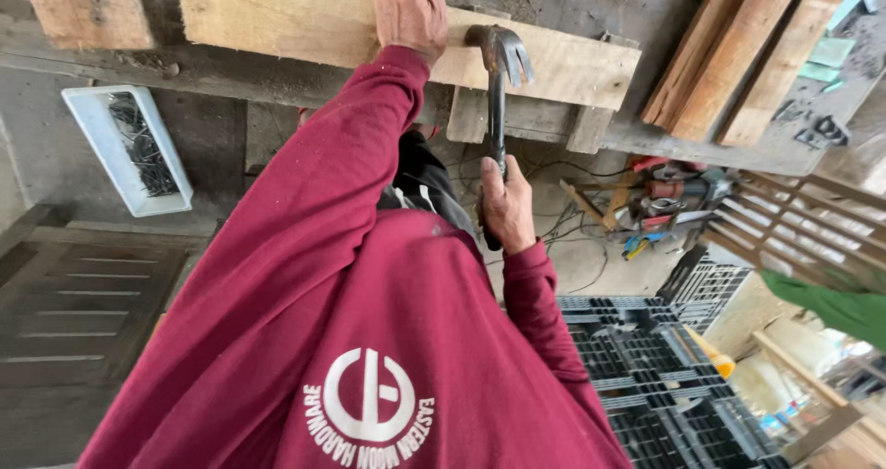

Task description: The person hammers nails into wooden planks and blocks on a workbench, handling various pieces of lumber and a container of nails.

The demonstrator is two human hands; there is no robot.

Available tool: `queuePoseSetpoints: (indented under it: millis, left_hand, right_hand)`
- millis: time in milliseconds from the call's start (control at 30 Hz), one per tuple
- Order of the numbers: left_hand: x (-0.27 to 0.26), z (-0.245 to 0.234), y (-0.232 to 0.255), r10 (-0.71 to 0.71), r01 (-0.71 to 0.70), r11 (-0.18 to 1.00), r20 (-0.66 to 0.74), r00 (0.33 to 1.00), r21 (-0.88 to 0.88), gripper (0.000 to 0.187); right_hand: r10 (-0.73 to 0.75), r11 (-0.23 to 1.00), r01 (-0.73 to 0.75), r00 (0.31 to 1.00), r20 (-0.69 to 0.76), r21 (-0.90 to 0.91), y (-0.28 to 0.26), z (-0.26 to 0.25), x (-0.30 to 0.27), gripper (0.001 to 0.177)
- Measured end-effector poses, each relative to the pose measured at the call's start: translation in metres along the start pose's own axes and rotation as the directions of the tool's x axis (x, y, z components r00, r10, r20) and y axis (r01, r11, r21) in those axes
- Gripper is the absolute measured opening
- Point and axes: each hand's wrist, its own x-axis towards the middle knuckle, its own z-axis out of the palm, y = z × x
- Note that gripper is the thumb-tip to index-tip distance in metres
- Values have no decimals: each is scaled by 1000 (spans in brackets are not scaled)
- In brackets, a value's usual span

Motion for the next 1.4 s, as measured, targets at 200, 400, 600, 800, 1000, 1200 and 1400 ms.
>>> queuePoseSetpoints:
  millis: [200,400,600,800,1000,1200,1400]
  left_hand:
    - [-4,-30,0,121,-208,764,-181,976,-611,25]
    - [-39,-119,46,15,533,157,542,840,-831,13]
    - [-47,-135,47,139,668,-1,662,737,-744,17]
    - [-40,-118,25,151,303,516,433,889,-801,9]
    - [-43,-114,16,355,-230,881,256,899,-413,17]
    - [-40,-117,8,459,-324,839,250,853,-437,16]
    - [-45,-110,6,510,-434,845,222,831,-313,14]
  right_hand:
    - [11,998,-9,999,-36,69,-3,8,-26,30]
    - [15,992,-20,999,43,127,26,34,-7,29]
    - [90,951,-114,991,95,289,18,31,-17,28]
    - [-18,990,20,1000,-17,137,19,39,-28,25]
    - [59,944,-68,998,37,322,38,49,-16,25]
    - [33,943,-8,997,-69,333,28,54,-48,25]
    - [93,945,-78,995,-34,318,34,56,-40,24]
